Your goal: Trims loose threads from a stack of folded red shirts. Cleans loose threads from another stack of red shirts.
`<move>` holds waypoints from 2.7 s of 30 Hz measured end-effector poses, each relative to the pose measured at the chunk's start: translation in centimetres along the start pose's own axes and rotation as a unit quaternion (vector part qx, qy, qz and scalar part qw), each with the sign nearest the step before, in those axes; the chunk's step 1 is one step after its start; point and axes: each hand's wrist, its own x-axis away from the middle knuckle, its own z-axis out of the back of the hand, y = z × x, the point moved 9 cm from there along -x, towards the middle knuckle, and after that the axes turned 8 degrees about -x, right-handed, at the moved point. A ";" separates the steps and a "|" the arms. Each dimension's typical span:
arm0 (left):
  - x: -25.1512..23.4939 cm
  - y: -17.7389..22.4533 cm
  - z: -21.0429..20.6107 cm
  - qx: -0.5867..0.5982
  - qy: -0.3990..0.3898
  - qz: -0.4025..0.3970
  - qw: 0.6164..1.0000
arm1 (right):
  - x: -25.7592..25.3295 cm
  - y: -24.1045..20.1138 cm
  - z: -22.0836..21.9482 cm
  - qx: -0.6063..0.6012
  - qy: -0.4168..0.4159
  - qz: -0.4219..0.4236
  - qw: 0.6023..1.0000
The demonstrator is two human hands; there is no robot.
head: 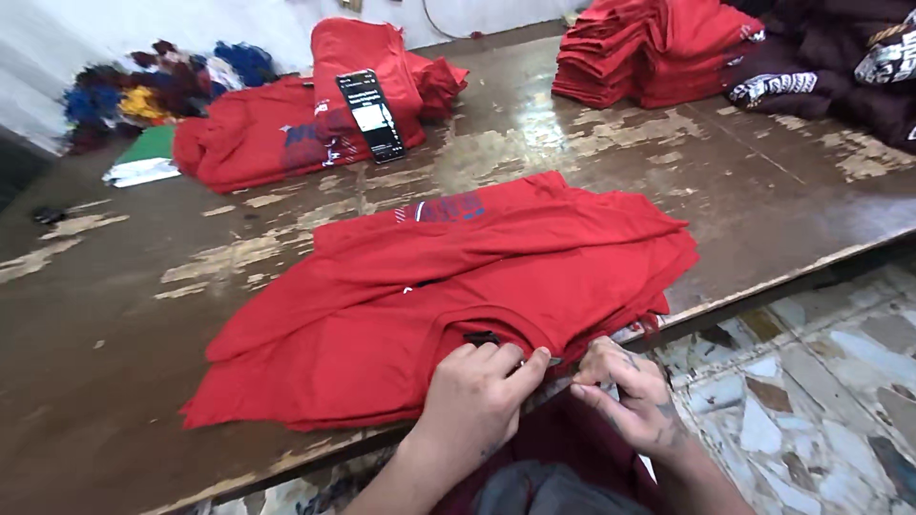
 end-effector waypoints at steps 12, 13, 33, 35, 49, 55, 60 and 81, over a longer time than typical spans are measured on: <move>1.6 -0.5 -2.9 0.062 0.006 0.107 0.992 | -7.4 2.6 -4.0 0.125 -0.263 -0.027 0.956; 1.4 -0.1 -2.8 0.088 0.028 0.087 0.992 | -7.0 3.2 -5.1 0.119 -0.309 -0.029 0.943; -0.1 -2.2 -5.7 0.198 -0.119 0.262 0.937 | -1.5 4.1 -1.1 0.243 -0.001 0.112 0.963; 0.5 -2.4 -5.8 0.237 -0.119 0.266 0.927 | -1.5 3.7 -1.1 0.232 -0.041 0.100 0.967; 2.9 2.9 -3.3 0.259 -0.035 0.066 0.963 | -0.1 1.7 -2.0 0.200 -0.006 0.081 0.976; 1.2 -0.1 -1.0 0.115 -0.069 0.091 0.987 | 3.2 0.2 0.8 0.175 0.026 0.096 0.979; 0.4 0.0 -0.9 0.059 -0.028 0.026 0.998 | 3.1 -1.0 1.0 0.197 0.046 0.107 0.973; 2.6 -2.3 -0.5 0.090 0.044 0.094 0.991 | 2.9 -3.0 -1.9 0.139 0.022 0.101 0.985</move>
